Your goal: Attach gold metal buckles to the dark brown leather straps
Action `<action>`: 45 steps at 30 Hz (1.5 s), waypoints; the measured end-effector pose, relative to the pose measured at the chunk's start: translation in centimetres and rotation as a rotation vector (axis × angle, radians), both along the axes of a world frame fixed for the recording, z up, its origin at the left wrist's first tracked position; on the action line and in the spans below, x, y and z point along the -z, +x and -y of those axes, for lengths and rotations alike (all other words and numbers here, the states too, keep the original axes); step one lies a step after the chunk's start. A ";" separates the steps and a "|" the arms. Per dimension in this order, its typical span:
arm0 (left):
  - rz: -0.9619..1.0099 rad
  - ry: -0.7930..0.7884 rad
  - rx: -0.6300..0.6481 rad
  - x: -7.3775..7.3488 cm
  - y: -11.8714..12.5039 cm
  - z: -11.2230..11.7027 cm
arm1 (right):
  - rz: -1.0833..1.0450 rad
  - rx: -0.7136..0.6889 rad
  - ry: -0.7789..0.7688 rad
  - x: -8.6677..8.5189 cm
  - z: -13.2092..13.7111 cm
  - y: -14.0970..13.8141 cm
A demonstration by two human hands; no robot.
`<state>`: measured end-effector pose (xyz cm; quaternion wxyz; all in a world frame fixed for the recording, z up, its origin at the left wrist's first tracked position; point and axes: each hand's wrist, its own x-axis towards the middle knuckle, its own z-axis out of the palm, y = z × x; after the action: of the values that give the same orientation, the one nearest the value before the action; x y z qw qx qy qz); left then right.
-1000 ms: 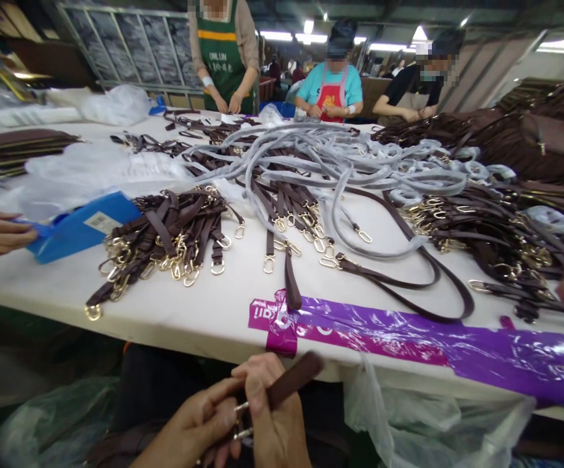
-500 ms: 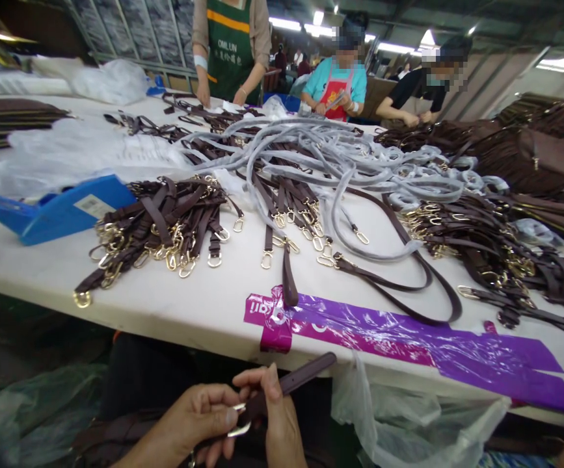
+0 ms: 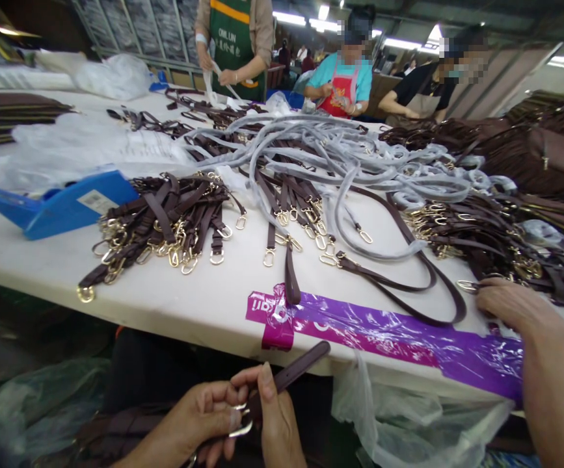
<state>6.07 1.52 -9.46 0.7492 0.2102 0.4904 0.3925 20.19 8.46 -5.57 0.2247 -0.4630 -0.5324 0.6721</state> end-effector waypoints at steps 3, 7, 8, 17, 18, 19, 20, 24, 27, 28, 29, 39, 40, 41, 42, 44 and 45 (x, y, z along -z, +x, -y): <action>-0.027 0.010 -0.012 -0.4 0.4 0.0 | 0.013 0.000 0.035 -0.2 0.1 0.0; -0.108 0.048 -0.050 -1.3 1.2 0.3 | 0.061 0.019 0.108 -0.6 0.2 -0.2; -0.141 0.052 -0.055 -1.4 1.4 0.4 | 0.089 0.032 0.151 -0.6 0.2 -0.2; -0.247 0.062 0.053 -3.1 1.6 -0.3 | 0.267 0.059 0.318 0.7 0.9 0.6; -0.236 0.051 0.069 -3.2 1.7 -0.4 | 0.273 0.050 0.327 0.8 1.0 0.8; -0.226 0.041 0.077 -3.3 1.7 -0.5 | 0.278 0.041 0.337 1.0 1.0 0.9; -0.215 0.033 0.081 -3.3 1.7 -0.5 | 0.283 0.029 0.349 1.1 1.0 1.1; -0.201 0.012 0.093 -3.5 1.7 -0.8 | 0.288 -0.030 0.441 2.1 0.9 1.4; -0.211 0.012 0.094 -3.2 1.7 -0.8 | 0.332 -0.069 0.720 3.0 1.0 1.2; -0.212 0.016 0.084 -3.0 1.8 -0.8 | 0.365 -0.082 0.841 3.3 1.2 1.0; -0.205 0.022 0.069 -2.7 1.9 -0.7 | 0.406 -0.101 0.962 3.5 1.3 0.9; 0.089 0.102 0.021 -1.8 -0.2 0.5 | 0.110 -0.161 0.678 2.9 0.8 2.5; 0.097 0.116 0.023 -2.1 -0.6 0.4 | 0.112 -0.086 0.582 2.9 0.6 2.7; 0.095 0.126 0.031 -2.3 -0.9 0.4 | 0.122 -0.055 0.496 3.0 0.5 2.8; 0.085 0.125 0.039 -2.5 -1.3 0.3 | 0.125 -0.085 0.404 3.2 0.5 2.8; 0.048 0.112 0.028 -2.9 -1.8 0.3 | 0.105 -0.252 0.229 3.7 0.7 2.8; 0.029 0.109 0.008 -3.0 -2.0 0.4 | 0.095 -0.328 0.177 3.9 0.9 2.9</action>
<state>4.03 1.11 -6.41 0.7451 0.2471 0.4565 0.4187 23.08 7.59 -9.51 0.1264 -0.3796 -0.6679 0.6276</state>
